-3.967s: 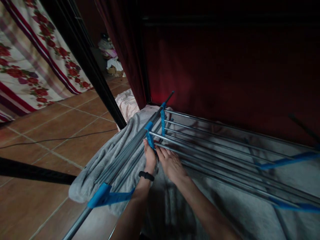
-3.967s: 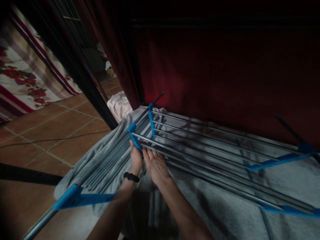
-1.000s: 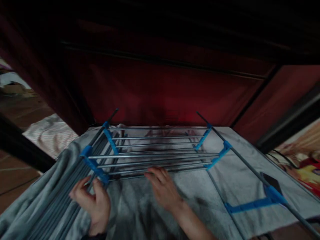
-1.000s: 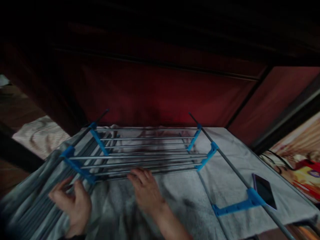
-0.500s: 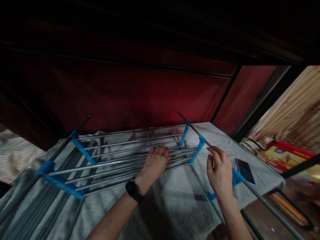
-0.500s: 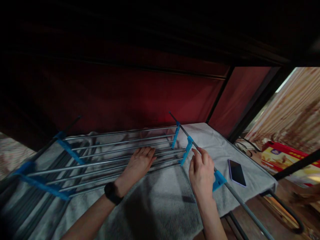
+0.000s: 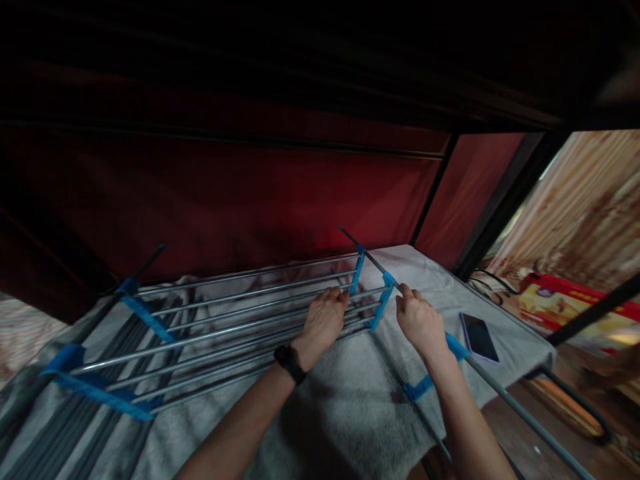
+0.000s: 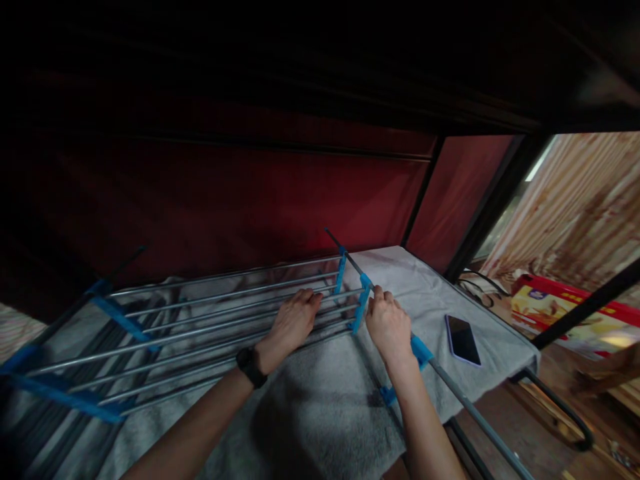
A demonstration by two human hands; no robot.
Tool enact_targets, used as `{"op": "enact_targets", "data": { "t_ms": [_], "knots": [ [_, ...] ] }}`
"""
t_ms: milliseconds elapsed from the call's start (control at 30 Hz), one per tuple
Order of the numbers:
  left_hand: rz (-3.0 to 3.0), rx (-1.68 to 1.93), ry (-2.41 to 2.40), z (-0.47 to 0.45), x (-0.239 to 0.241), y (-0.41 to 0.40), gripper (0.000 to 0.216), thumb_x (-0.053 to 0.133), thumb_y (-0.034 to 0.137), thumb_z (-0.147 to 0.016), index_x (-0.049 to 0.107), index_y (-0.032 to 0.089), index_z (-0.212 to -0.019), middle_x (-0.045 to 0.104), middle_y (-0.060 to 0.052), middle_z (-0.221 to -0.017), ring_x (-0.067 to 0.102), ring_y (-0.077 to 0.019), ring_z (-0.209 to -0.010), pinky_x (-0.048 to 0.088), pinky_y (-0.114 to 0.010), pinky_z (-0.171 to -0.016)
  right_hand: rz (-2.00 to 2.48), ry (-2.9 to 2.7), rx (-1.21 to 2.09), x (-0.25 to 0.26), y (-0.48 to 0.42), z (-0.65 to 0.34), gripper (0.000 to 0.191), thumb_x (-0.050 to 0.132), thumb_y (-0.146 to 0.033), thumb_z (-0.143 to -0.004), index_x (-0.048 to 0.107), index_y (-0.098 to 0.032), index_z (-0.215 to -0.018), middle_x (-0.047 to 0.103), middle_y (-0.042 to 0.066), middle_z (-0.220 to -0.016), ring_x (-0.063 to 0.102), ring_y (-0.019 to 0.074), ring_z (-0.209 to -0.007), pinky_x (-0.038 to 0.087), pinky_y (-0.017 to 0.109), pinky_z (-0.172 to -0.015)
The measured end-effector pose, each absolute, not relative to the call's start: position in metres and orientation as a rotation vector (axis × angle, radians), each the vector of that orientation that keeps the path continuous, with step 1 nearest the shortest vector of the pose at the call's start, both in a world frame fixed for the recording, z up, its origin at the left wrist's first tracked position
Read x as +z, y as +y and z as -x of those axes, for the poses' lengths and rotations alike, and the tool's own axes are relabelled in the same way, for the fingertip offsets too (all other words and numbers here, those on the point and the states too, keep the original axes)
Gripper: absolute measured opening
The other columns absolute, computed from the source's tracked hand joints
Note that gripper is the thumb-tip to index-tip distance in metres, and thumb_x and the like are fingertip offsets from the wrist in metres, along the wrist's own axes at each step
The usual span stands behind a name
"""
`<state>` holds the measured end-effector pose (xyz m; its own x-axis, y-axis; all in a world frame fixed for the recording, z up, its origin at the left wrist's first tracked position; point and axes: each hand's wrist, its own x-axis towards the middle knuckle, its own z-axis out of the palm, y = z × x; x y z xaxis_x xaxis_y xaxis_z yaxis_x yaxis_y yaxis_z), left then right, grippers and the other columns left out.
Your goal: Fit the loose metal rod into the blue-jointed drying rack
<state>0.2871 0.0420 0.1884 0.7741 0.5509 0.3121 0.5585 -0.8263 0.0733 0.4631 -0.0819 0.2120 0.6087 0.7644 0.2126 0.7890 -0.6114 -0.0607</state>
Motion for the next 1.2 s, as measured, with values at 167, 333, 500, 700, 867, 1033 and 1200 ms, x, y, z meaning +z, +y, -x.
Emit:
{"op": "enact_targets", "data": {
  "t_ms": [167, 333, 500, 700, 867, 1033, 1200],
  "knots": [
    [2.914, -0.484, -0.926, -0.289, 0.190, 0.043, 0.045, 0.041, 0.002, -0.100, 0.068, 0.016, -0.132, 0.072, -0.014, -0.122, 0.067, -0.0265, -0.116, 0.054, -0.037, -0.099, 2.660, -1.324, -0.173, 0.216, -0.077, -0.470, 0.049, 0.030, -0.031, -0.110, 0.050, -0.019, -0.152, 0.072, 0.017, -0.129, 0.077, 0.0261, -0.109, 0.057, 0.034, -0.086],
    [2.889, -0.482, -0.911, -0.290, 0.190, 0.044, 0.043, 0.042, 0.001, -0.098, 0.069, 0.015, -0.129, 0.072, -0.014, -0.124, 0.066, -0.0259, -0.117, 0.053, -0.036, -0.099, 2.671, -1.352, -0.040, 0.221, -0.063, -0.484, 0.050, 0.031, -0.026, -0.109, 0.050, -0.021, -0.155, 0.077, 0.017, -0.123, 0.078, 0.0267, -0.110, 0.057, 0.036, -0.091],
    [2.890, -0.488, -0.901, -0.289, 0.190, 0.043, 0.042, 0.043, 0.002, -0.099, 0.068, 0.015, -0.129, 0.072, -0.014, -0.125, 0.066, -0.0262, -0.116, 0.053, -0.037, -0.098, 2.678, -1.357, -0.014, 0.221, -0.055, -0.489, 0.051, 0.029, -0.023, -0.109, 0.053, -0.019, -0.154, 0.079, 0.018, -0.121, 0.078, 0.0262, -0.113, 0.057, 0.035, -0.093],
    [2.904, -0.519, -0.894, -0.289, 0.186, 0.043, 0.046, 0.043, 0.002, -0.098, 0.068, 0.018, -0.134, 0.073, -0.013, -0.123, 0.067, -0.0251, -0.116, 0.054, -0.037, -0.099, 2.645, -1.349, 0.023, 0.220, -0.057, -0.489, 0.052, 0.028, -0.025, -0.108, 0.056, -0.019, -0.152, 0.079, 0.019, -0.120, 0.077, 0.0274, -0.116, 0.057, 0.036, -0.095],
    [2.922, -0.515, -0.881, -0.291, 0.185, 0.045, 0.044, 0.044, 0.003, -0.099, 0.068, 0.016, -0.133, 0.073, -0.014, -0.125, 0.067, -0.0261, -0.117, 0.054, -0.038, -0.100, 2.657, -1.327, 0.003, 0.221, -0.057, -0.487, 0.054, 0.029, -0.023, -0.107, 0.052, -0.019, -0.156, 0.079, 0.020, -0.118, 0.077, 0.0281, -0.113, 0.058, 0.038, -0.093],
    [2.914, -0.473, -0.890, -0.291, 0.186, 0.043, 0.043, 0.041, 0.003, -0.101, 0.067, 0.016, -0.133, 0.074, -0.013, -0.125, 0.067, -0.0253, -0.118, 0.053, -0.038, -0.102, 2.648, -1.352, -0.035, 0.217, -0.059, -0.488, 0.054, 0.029, -0.024, -0.108, 0.050, -0.018, -0.158, 0.079, 0.021, -0.119, 0.078, 0.0296, -0.111, 0.059, 0.040, -0.092],
    [2.922, -0.497, -0.889, -0.291, 0.186, 0.041, 0.037, 0.042, 0.009, -0.104, 0.067, 0.015, -0.131, 0.073, -0.015, -0.123, 0.067, -0.0263, -0.118, 0.053, -0.038, -0.102, 2.670, -1.390, -0.105, 0.210, -0.061, -0.485, 0.054, 0.027, -0.025, -0.108, 0.048, -0.018, -0.158, 0.077, 0.020, -0.121, 0.079, 0.0302, -0.106, 0.060, 0.041, -0.089]
  ]
}}
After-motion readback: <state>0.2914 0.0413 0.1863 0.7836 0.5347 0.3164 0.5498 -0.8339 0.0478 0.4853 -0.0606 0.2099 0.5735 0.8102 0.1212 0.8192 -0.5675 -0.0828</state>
